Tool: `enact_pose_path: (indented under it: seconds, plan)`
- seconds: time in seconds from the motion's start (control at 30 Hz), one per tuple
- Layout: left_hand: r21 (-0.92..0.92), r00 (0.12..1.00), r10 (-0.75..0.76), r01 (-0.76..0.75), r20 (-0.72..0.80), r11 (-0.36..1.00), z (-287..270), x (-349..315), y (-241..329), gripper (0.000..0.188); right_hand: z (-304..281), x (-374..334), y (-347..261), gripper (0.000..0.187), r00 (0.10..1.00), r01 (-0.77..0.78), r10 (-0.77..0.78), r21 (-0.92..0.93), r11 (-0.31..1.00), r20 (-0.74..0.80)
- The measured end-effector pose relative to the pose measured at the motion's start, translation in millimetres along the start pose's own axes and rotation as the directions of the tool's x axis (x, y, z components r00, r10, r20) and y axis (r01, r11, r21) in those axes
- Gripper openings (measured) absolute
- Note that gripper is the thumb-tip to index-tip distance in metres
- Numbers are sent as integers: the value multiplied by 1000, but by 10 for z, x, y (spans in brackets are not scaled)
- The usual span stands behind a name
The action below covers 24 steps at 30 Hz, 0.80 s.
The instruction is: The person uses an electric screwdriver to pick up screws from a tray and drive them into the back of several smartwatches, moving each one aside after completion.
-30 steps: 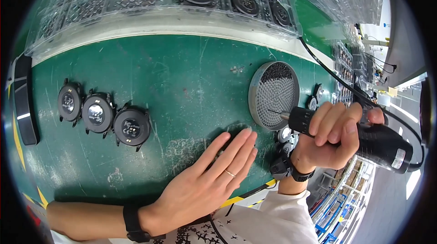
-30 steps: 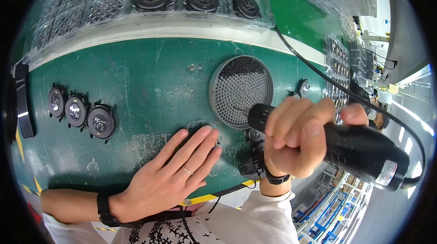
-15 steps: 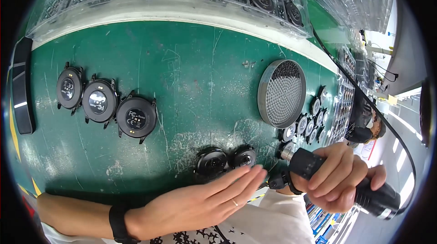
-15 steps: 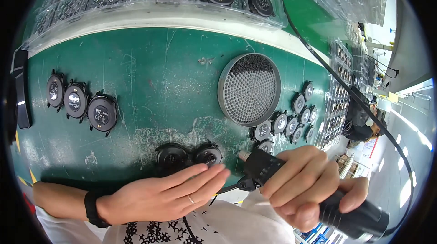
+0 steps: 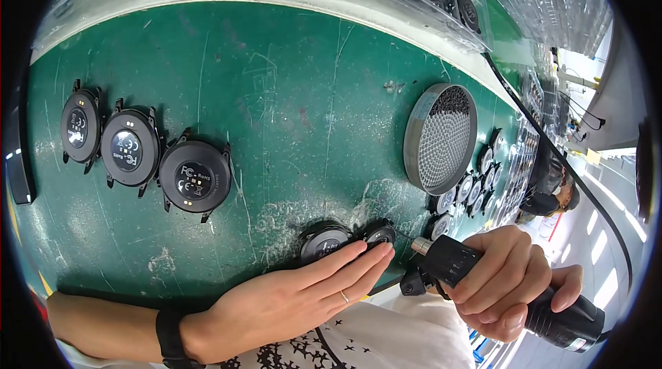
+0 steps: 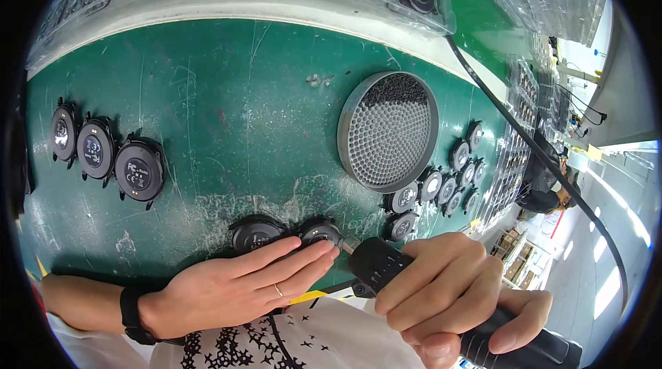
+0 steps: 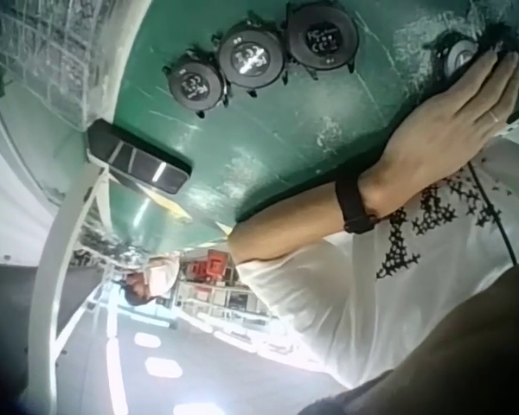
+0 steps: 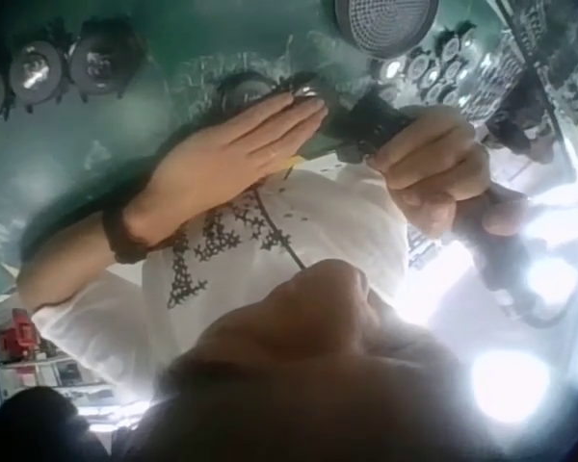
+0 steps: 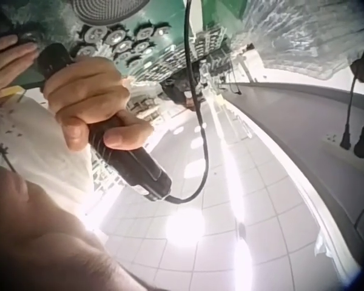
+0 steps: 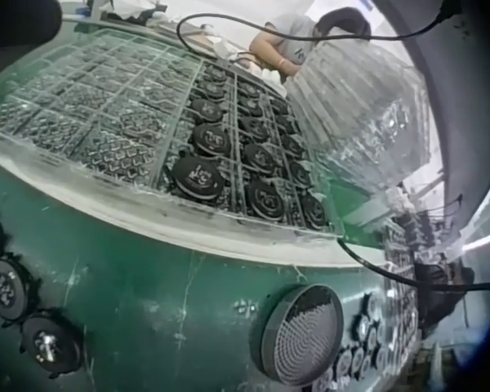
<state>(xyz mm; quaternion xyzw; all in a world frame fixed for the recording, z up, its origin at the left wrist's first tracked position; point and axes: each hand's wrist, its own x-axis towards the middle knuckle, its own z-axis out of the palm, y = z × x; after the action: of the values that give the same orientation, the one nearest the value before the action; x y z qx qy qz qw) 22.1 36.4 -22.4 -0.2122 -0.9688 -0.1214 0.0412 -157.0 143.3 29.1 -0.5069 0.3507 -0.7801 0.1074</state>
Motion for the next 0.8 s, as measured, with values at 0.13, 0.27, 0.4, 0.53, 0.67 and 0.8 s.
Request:
enact_pose_path:
  seconds: [0.13, 0.27, 0.4, 0.53, 0.67, 0.8]
  plan:
    - [-3, 1000, 10, -10, 11, 1000, -5, -4, -6, 57, -39, -2, -17, 33, 997, -65, 65, -6, 998, 48]
    - [-17, 1000, 3, -3, 1, 1000, 2, -12, -3, 57, -42, -12, 4, 33, 994, -84, 83, 0, 996, 68]
    - [-11, 1000, 24, -24, -1, 1000, 23, 1, -17, 58, -8, -37, 28, 35, 999, -35, 36, -41, 999, 20]
    - [-7, 1000, 23, -23, 7, 1000, 10, 20, -48, 58, -13, -47, 42, 36, 994, -73, 77, -50, 996, 72]
    - [22, 995, 67, -68, 74, 997, -95, 41, -113, 58, 27, -22, 11, 37, 989, -88, 95, -66, 994, 117]
    - [44, 996, 44, -48, 82, 998, -66, 31, -102, 57, -7, 21, -37, 38, 870, -353, 371, -115, 929, 324]
